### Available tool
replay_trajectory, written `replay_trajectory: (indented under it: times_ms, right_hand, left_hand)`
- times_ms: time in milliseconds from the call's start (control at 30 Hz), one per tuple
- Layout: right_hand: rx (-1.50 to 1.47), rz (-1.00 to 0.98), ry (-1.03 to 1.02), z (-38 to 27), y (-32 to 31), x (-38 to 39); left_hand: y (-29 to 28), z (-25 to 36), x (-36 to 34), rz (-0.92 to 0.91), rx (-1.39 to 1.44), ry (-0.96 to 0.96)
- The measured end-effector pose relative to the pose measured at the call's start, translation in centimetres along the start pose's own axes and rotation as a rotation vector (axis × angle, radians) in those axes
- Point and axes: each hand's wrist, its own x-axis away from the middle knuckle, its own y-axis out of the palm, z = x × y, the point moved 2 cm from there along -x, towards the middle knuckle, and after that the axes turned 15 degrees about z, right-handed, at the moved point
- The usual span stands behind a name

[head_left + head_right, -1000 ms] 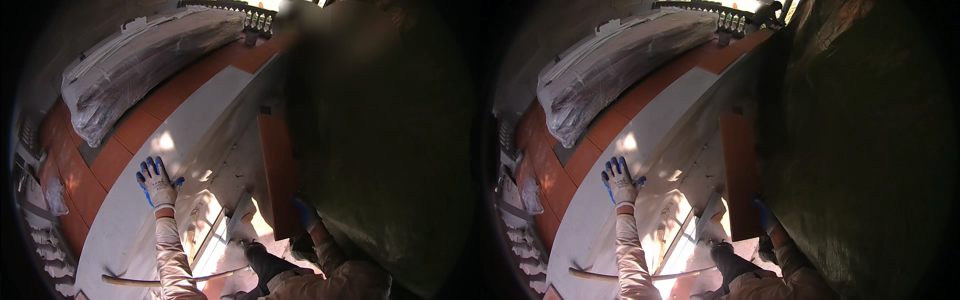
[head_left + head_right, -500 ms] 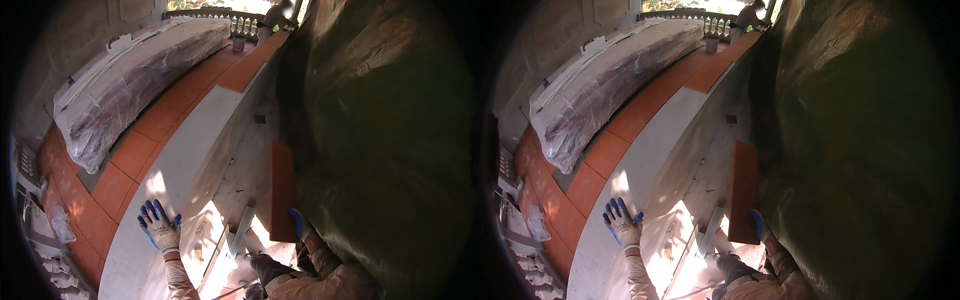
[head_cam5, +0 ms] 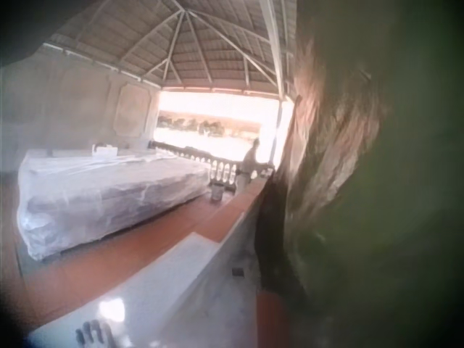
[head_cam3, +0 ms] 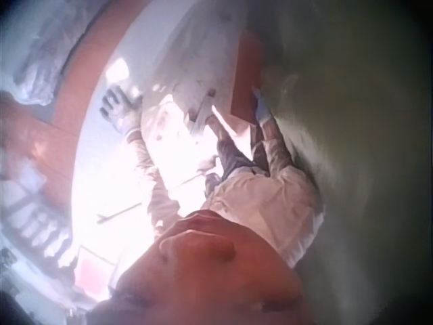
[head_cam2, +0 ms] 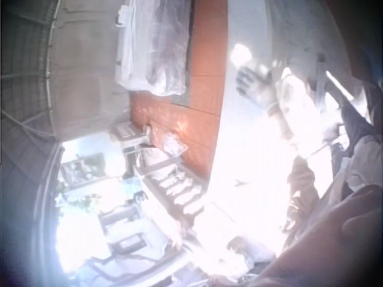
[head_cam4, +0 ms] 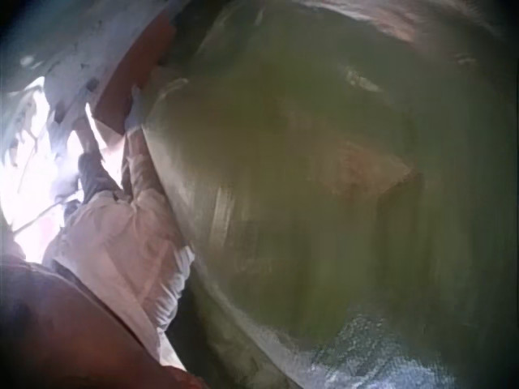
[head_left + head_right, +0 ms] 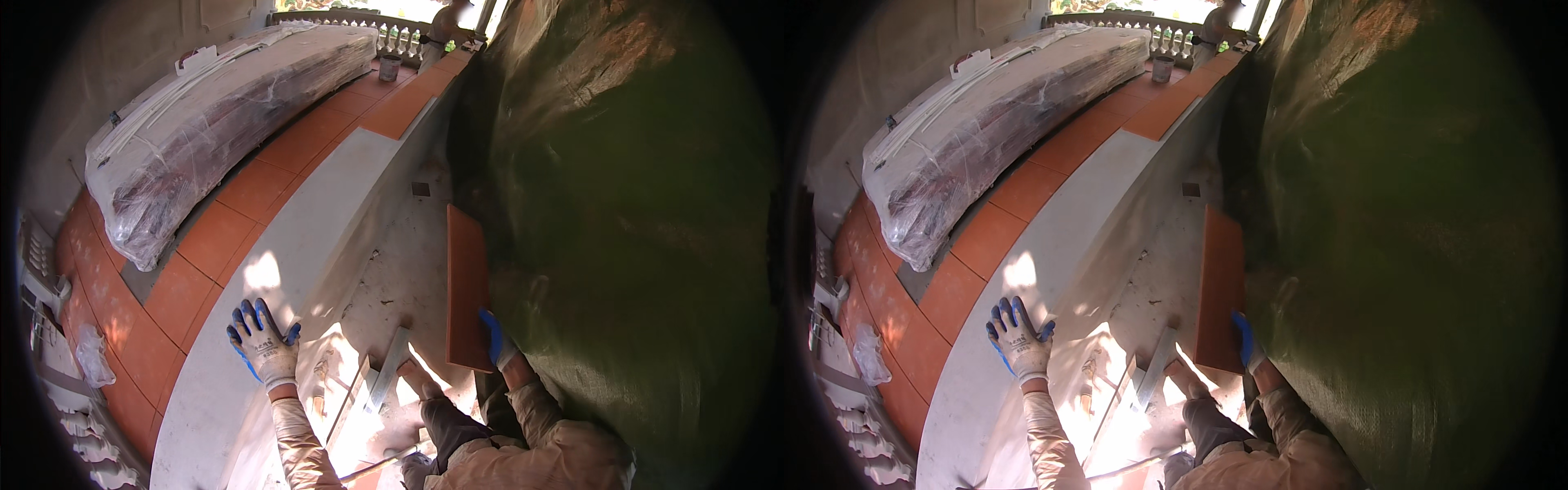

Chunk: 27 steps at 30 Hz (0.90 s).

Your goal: The person uses a handheld angle grinder to cut a red rectangular tile on the floor, then lifts and repositions the tile to continue cutting along a different edge. The person briefly carries the tile to a tiled area and returns to the work spot to resume cutting.

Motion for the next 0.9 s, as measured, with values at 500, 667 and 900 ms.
replay_trajectory:
  times_ms: [500, 667, 900]
  right_hand:
    - [0.109, 0.085, -0.031, -13.1, 4.3, -27.3]
    - [0.256, 0.101, -0.164, -17.9, 2.9, -31.5]
    - [0.289, 0.192, -0.134, -21.3, -0.6, -32.3]
  left_hand:
    - [3.0, -0.4, -0.4, 0.160, -0.260, 0.130]
    - [4.1, -1.8, -0.4, 0.193, -0.275, 0.242]
    - [1.9, 2.0, -2.3, 0.316, -0.175, 0.330]
